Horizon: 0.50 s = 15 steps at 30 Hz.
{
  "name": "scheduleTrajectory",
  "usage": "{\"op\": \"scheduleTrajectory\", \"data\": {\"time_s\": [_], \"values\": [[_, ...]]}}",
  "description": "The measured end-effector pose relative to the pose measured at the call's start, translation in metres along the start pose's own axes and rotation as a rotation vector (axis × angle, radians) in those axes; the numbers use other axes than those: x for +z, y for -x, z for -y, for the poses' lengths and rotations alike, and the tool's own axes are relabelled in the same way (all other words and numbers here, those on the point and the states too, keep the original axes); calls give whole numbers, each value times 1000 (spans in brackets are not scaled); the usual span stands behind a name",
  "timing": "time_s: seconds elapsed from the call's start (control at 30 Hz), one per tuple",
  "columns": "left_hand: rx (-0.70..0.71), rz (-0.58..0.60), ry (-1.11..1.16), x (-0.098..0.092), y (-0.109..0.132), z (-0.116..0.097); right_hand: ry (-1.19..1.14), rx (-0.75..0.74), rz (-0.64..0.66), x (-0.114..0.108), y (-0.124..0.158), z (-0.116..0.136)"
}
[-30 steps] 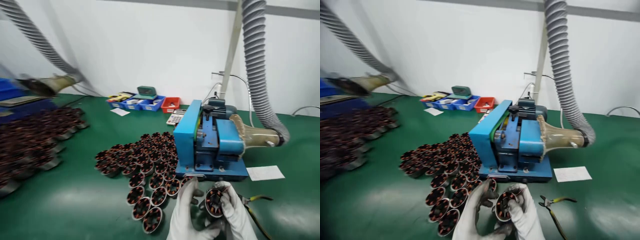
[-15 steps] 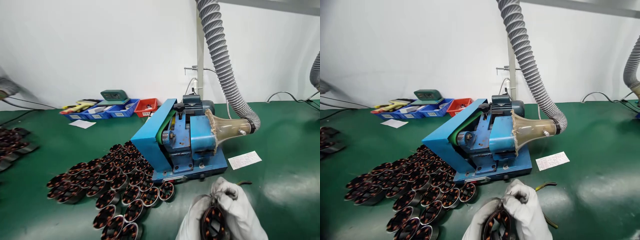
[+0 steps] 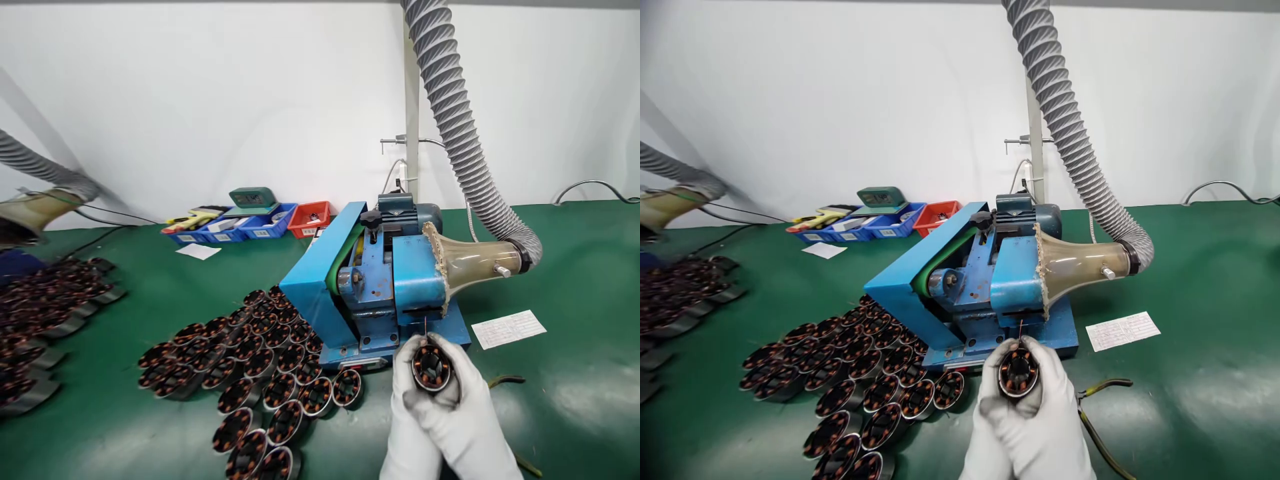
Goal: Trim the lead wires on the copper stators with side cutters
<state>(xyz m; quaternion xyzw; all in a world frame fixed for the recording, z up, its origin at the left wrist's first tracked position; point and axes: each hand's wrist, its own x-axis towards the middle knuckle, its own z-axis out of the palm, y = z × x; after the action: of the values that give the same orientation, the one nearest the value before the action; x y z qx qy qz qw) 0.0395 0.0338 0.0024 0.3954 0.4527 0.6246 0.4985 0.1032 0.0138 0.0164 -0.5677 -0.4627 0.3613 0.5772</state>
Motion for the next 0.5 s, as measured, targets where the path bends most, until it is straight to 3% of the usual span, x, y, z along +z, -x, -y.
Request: {"op": "scheduleTrajectory", "data": {"time_s": [0.23, 0.5], "values": [[-154, 0, 125, 14, -25, 4, 148, -58, -46, 7, -37, 8], [-207, 17, 136, 20, -31, -3, 168, -34, -33, 6, -45, 14]]}}
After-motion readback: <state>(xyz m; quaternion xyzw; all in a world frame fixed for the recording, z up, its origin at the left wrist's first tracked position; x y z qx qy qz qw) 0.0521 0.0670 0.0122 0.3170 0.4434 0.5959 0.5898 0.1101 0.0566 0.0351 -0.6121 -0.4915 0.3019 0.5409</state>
